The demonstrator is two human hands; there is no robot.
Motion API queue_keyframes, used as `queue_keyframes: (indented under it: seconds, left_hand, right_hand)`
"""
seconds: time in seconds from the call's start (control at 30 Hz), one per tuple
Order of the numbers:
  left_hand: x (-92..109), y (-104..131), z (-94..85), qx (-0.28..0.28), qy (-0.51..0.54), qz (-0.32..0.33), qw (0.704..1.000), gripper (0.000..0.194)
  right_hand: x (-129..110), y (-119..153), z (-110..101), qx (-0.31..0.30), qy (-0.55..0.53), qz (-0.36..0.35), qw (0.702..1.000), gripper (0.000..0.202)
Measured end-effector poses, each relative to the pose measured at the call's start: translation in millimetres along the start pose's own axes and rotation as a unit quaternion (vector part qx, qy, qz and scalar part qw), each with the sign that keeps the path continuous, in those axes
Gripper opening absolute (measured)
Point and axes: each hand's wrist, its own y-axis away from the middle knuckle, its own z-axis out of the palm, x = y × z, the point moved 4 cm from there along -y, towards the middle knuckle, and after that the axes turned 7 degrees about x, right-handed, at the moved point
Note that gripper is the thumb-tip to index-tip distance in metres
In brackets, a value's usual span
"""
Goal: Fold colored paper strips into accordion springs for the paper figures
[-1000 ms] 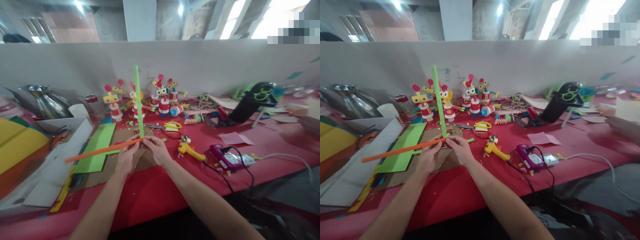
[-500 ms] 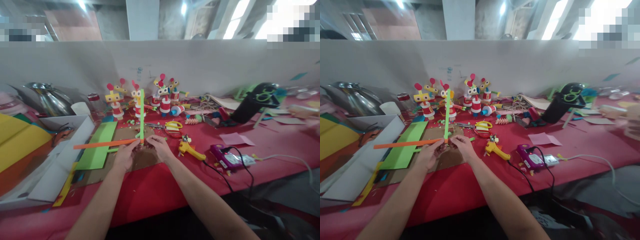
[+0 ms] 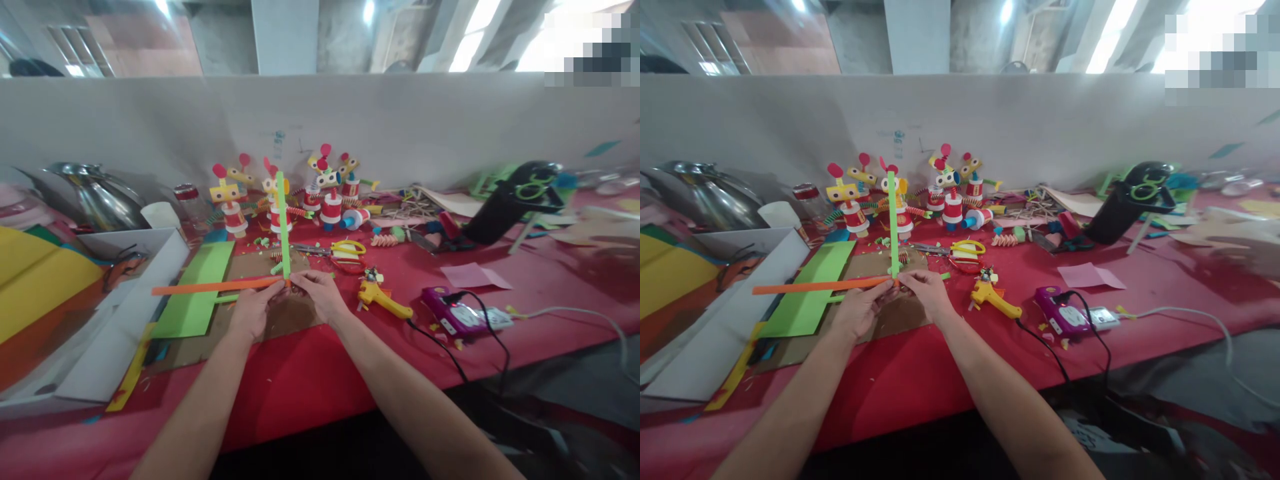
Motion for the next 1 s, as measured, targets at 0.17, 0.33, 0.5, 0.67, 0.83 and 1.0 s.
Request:
queue_keyframes:
  seconds: [0.17,0.33,0.5,0.67,0.83,1.0]
  left_hand:
    - [1,1,0.3,0.014,-0.007,0.014,1.0,0.024]
    - [1,0,-0.1,0.019,-0.015,0.003,1.0,0.026]
    - [-1,0,-1.4,0.012,-0.012,-0.008,1.0,0.028]
    - [-1,-2,-2.6,-0.002,-0.004,-0.011,1.0,0.021]
    - [5,-3,-4.4,0.014,0.044,-0.04,0.998,0.006]
    - [7,-6,-5.7,0.015,0.073,-0.071,0.995,0.01]
  right_hand:
    - [3,-2,-1,0.013,0.025,-0.019,0.999,0.021]
    - [4,-4,-1,0.002,0.074,-0.05,0.996,0.02]
    - [2,-4,-1,-0.001,0.086,-0.064,0.994,0.019]
    - [-3,-1,0,-0.013,0.063,-0.05,0.997,0.017]
    - [-5,2,1,-0.071,-0.051,0.032,0.996,0.021]
    - [-8,4,4,-0.106,-0.064,0.03,0.992,0.021]
